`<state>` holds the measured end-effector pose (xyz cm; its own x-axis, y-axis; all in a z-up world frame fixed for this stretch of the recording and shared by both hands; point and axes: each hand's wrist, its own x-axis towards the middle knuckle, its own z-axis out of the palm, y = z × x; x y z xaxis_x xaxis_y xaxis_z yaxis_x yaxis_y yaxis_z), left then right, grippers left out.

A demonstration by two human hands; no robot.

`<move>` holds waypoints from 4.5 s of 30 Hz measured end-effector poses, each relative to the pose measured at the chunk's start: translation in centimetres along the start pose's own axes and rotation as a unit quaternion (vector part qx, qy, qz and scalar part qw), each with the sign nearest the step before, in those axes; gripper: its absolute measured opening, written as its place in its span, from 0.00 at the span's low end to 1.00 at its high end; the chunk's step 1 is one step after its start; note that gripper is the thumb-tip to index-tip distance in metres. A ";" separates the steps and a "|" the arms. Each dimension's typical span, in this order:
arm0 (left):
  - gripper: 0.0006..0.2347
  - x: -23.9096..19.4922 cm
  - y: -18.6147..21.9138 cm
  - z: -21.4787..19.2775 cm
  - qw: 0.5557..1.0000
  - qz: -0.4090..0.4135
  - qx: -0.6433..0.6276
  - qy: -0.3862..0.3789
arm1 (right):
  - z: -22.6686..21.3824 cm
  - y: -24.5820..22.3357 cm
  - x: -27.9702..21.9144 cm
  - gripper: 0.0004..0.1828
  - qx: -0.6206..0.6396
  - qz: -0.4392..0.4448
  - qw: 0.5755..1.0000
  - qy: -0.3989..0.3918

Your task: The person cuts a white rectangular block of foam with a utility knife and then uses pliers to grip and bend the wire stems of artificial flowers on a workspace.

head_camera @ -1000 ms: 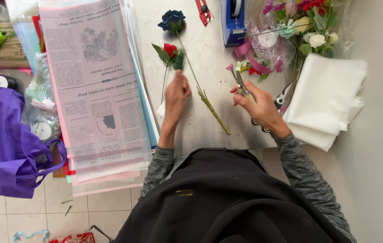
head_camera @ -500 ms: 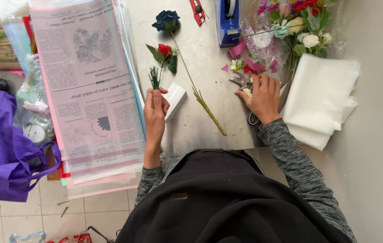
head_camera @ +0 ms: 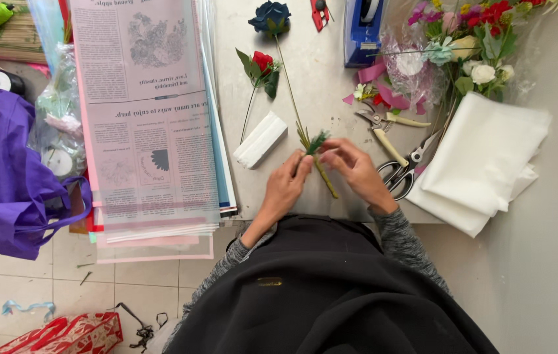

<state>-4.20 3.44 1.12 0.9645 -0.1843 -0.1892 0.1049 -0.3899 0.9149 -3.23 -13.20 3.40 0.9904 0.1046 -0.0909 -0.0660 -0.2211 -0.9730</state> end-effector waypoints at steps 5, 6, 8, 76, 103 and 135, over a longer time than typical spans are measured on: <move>0.15 -1.3 4.3 -1.2 0.999 0.036 0.025 -0.009 | 1.5 -0.4 -1.4 0.18 0.190 0.029 0.981 -0.020; 0.15 -1.2 3.4 -0.9 0.999 0.037 0.023 -0.016 | 1.4 0.4 -1.6 0.18 0.203 0.030 0.979 -0.002; 0.15 -1.1 1.8 -0.4 0.999 0.037 0.022 -0.022 | 1.2 1.7 -1.7 0.19 0.218 0.030 0.975 0.015; 0.16 0.3 2.3 -5.0 0.941 -0.012 -0.333 0.053 | -12.0 10.9 2.1 0.42 -0.531 -0.012 0.842 0.091; 0.20 -0.8 2.1 -4.1 0.958 0.014 -0.285 0.001 | -3.3 -5.1 2.4 0.30 -0.173 -0.155 0.971 -0.058; 0.16 0.0 1.2 -2.7 0.991 0.003 -0.116 0.059 | -1.6 -1.4 1.8 0.29 -0.304 -0.168 0.938 -0.006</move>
<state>-3.45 5.43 3.18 0.9856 -0.0737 -0.1520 0.1380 -0.1685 0.9760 -1.19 -14.27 4.92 0.9414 0.2765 0.1933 0.3342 -0.6854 -0.6469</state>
